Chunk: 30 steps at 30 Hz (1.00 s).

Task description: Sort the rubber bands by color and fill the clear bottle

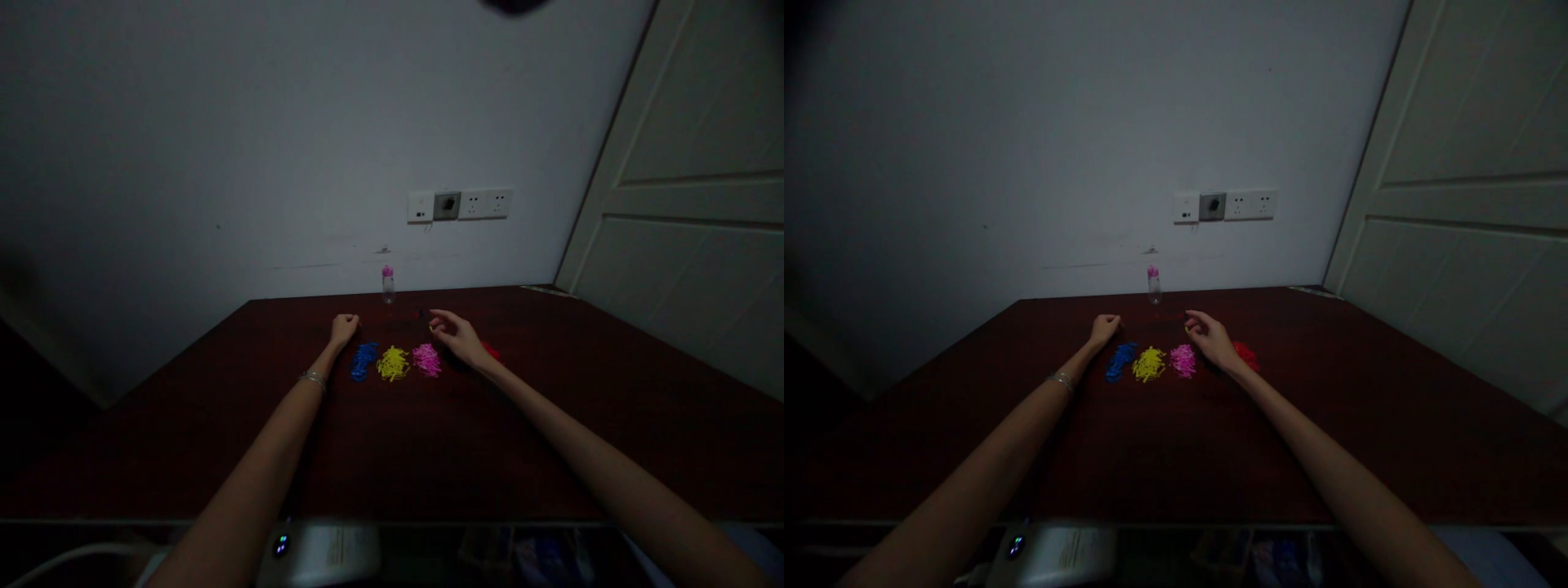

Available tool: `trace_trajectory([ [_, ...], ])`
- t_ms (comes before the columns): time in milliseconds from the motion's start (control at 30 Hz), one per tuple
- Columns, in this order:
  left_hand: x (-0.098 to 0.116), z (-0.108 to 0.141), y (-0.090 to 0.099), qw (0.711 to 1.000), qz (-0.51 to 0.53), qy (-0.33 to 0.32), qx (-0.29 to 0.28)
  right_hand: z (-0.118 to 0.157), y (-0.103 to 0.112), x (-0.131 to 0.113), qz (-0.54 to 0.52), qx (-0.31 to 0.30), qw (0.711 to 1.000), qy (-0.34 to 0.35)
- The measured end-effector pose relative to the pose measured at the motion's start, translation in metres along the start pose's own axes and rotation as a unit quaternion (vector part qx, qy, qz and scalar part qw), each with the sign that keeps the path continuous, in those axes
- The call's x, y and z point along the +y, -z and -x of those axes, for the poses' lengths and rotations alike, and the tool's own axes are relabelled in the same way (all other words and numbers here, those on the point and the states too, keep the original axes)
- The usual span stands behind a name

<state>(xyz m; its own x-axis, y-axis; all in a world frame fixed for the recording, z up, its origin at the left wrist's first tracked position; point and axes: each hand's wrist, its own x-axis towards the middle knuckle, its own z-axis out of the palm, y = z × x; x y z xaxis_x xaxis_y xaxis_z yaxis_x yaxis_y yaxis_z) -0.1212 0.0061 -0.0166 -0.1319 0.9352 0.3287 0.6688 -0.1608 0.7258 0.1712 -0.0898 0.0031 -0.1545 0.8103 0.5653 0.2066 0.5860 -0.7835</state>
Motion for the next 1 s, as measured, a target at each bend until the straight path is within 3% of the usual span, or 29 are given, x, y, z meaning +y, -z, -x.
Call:
trace_trajectory([
  [300, -0.002, -0.002, -0.003, 1.0, -0.004, 0.005, -0.001, 0.016, -0.049, -0.024, 0.066, -0.114, 0.989, 0.064],
  [467, -0.001, -0.003, -0.002, 1.0, -0.008, 0.0, 0.001, 0.022, -0.054, -0.031, 0.122, -0.159, 0.975, 0.092],
  [600, 0.0, -0.002, -0.002, 1.0, -0.006, -0.001, 0.0, 0.02, -0.048, -0.035, 0.121, -0.156, 0.975, 0.102],
  [767, -0.001, -0.002, -0.003, 1.0, -0.004, 0.001, 0.0, 0.005, -0.016, -0.034, 0.148, -0.089, 0.979, 0.107],
  [867, -0.004, -0.004, -0.004, 1.0, -0.003, 0.001, 0.001, -0.006, 0.022, -0.02, 0.188, -0.011, 0.978, 0.092],
  [1000, -0.004, -0.005, -0.004, 1.0, -0.001, 0.001, -0.005, -0.008, 0.083, 0.017, 0.27, 0.092, 0.958, 0.037],
])
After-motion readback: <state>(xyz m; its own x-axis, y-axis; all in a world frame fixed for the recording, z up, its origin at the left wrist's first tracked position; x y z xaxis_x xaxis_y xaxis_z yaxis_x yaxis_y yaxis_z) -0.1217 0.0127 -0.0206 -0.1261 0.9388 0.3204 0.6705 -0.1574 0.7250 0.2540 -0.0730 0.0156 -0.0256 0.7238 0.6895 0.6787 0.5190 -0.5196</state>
